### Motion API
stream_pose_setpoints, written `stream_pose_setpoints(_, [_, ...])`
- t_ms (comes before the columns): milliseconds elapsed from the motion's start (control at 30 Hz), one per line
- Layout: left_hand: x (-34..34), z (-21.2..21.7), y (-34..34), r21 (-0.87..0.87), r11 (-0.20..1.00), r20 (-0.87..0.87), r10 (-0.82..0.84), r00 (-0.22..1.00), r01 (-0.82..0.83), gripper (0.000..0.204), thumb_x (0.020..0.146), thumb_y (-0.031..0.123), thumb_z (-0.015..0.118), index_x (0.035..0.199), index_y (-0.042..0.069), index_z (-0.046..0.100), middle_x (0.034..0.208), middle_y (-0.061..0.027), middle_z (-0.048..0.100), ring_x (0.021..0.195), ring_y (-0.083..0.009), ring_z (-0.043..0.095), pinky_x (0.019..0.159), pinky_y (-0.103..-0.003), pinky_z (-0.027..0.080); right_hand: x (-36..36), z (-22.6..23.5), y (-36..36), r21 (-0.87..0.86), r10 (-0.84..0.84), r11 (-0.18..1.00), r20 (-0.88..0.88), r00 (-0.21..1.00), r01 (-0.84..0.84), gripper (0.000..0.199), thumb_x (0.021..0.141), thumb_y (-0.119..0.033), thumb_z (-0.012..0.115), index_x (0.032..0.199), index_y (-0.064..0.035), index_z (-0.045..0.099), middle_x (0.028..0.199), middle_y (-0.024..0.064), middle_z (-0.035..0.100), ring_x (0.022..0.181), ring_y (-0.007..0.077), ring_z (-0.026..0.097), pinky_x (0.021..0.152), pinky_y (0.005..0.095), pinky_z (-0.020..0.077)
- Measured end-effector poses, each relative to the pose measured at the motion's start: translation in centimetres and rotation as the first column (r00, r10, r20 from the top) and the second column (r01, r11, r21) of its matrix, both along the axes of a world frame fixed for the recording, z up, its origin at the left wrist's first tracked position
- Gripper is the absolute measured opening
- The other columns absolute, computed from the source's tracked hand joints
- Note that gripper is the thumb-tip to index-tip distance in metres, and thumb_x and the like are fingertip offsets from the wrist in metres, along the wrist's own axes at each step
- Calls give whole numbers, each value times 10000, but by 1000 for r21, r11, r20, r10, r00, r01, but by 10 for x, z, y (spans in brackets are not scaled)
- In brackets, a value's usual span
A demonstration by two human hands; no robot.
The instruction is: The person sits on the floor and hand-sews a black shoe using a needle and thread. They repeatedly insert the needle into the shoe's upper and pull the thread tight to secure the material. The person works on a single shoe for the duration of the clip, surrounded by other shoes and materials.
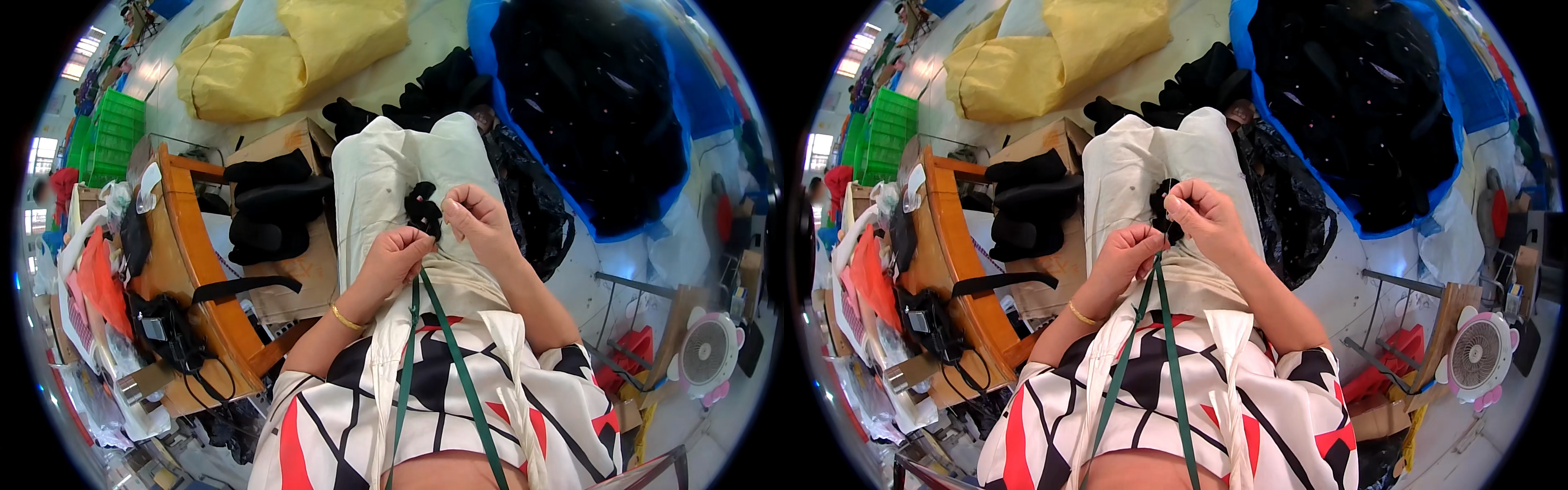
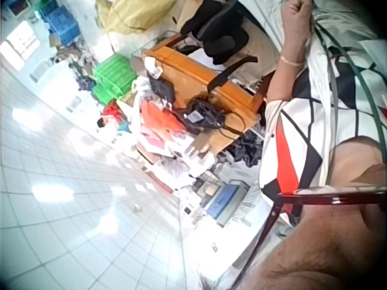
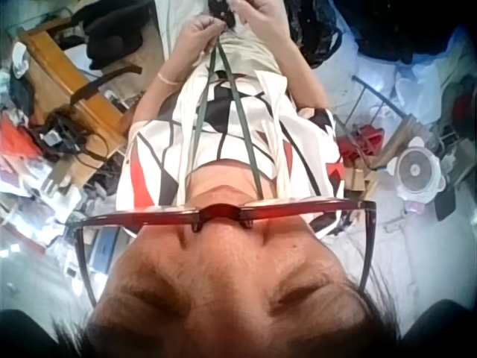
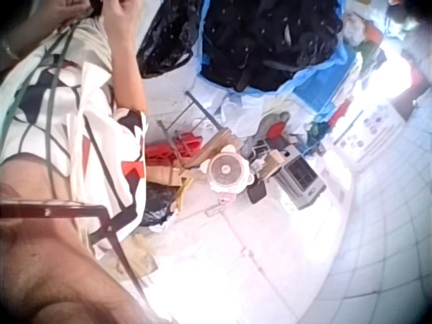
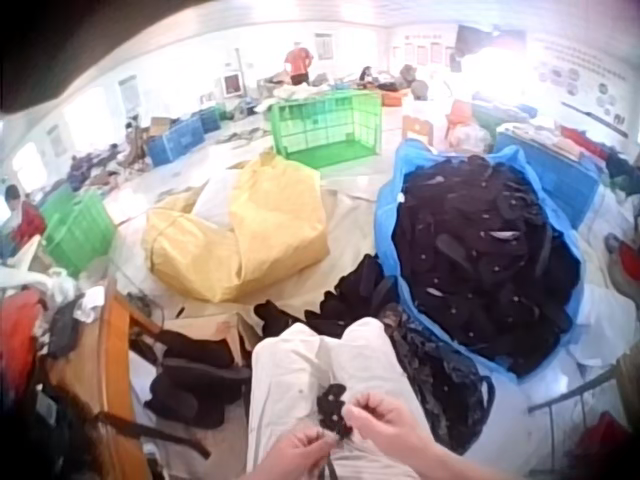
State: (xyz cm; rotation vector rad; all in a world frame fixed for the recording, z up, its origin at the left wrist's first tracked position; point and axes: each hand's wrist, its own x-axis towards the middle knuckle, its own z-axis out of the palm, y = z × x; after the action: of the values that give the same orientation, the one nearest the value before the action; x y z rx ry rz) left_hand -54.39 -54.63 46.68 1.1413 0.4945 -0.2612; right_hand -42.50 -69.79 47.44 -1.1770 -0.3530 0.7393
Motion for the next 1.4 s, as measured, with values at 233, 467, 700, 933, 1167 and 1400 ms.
stream_pose_setpoints(233, [-4,-3,19,127,949,209,258,943,-287,152,972,138,651,1061,25,702,735,65,590,538,4,413,468,-169,311,-7,5,4,-167,97,982,34,995,-90,115,948,-122,670,958,-13,633,824,-55,582,713,8,479,614,178,396])
stream_pose_setpoints(467, [-6,10,8,127,983,220,99,970,-129,165,975,137,654,1064,7,699,729,67,578,567,-1,428,494,-174,316,-14,-3,11,-201,85,978,135,987,-57,90,924,-86,658,901,-1,639,811,-43,597,703,15,495,609,184,411])
stream_pose_setpoints(700, [-6,9,8,85,988,181,114,977,-131,169,964,131,667,1059,-6,697,731,59,585,563,-2,433,490,-173,316,-14,-8,11,-190,74,980,100,992,-54,81,923,-76,651,909,3,641,812,-30,614,720,18,524,625,185,437])
stream_pose_setpoints(933, [-9,4,9,192,974,184,82,979,-118,165,963,88,631,1072,-17,696,812,45,627,653,-1,464,554,-167,355,-15,0,12,-290,120,955,171,978,-67,83,935,-79,645,916,1,634,808,-29,597,699,26,497,608,198,425])
stream_pose_setpoints(1167, [-9,-1,9,201,954,199,184,963,-224,123,994,112,541,1016,16,615,780,41,576,613,-41,514,526,-182,421,-18,-8,14,-232,53,973,198,979,-6,105,951,-88,656,906,-3,613,806,-27,561,699,47,467,610,219,414])
stream_pose_setpoints(1400, [-1,1,-8,-306,877,23,395,918,-370,130,1057,188,459,1101,69,488,759,-34,590,549,-101,580,439,-209,473,-27,-14,22,-162,28,985,501,865,62,80,947,-48,644,918,-6,581,824,49,533,724,148,457,643,273,416])
